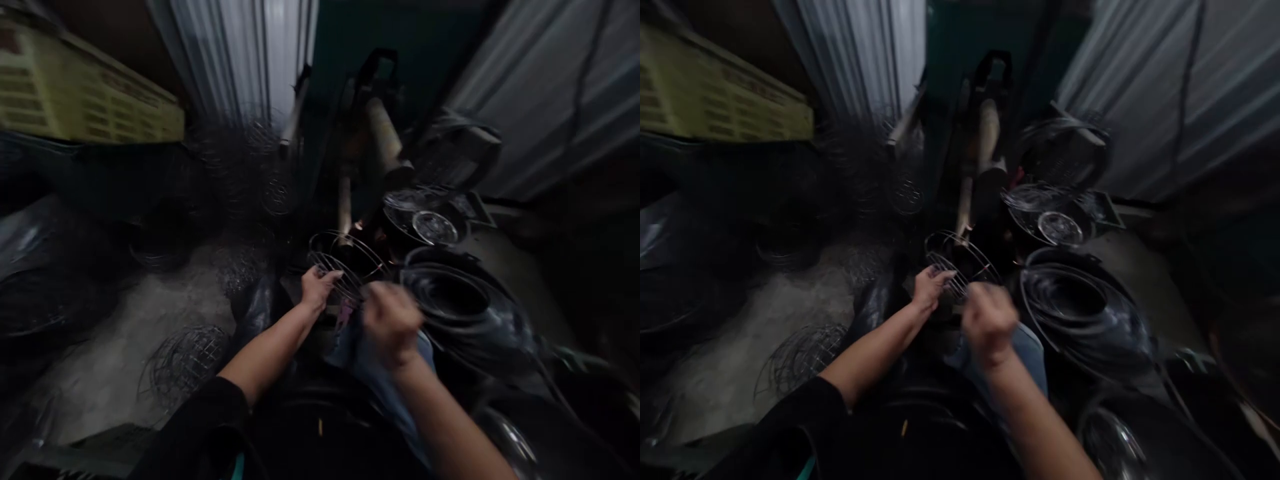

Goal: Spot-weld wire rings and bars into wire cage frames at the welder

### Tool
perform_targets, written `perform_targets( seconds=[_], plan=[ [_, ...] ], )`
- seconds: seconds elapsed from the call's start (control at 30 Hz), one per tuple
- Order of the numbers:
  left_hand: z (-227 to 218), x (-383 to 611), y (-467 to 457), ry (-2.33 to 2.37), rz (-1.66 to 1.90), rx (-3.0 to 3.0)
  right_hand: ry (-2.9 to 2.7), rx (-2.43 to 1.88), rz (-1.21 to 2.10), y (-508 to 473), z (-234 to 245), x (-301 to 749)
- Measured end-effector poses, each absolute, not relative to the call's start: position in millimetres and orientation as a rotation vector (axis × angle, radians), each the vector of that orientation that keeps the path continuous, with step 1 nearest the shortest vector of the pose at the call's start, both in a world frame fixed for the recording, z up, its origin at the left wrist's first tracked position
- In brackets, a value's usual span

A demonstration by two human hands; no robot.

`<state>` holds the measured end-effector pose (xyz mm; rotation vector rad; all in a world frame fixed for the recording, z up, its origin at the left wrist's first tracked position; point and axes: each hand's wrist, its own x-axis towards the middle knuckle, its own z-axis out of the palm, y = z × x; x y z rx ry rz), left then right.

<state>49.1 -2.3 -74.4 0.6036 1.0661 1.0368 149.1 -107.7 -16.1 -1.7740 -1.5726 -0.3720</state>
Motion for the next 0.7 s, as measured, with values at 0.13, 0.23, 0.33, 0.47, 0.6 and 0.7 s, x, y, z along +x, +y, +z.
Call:
perform_targets(
  seconds=[0.13,0.23,0.33,0.47,0.6,0.7],
  plan=[
    [-73,48,-40,1.023,1.060,0.653,-1.822,-2.070,-0.271,-139,-45,99],
    [-48,53,-59,0.864,0.983,0.812,-1.748,-2.321,-0.200,-138,-35,107],
    [-6,56,-79,0.708,0.796,1.048,-1.552,-2.453,-0.231,-147,-3,139],
    [46,45,-109,0.496,0.608,1.475,-1.240,-2.599,-0.375,-188,35,194],
    [58,20,-119,0.108,0.235,1.779,-0.677,-2.927,-0.388,-269,41,267],
    [35,-3,-107,0.419,0.345,1.749,-0.257,-3.103,-0.262,-349,27,332]
  ],
)
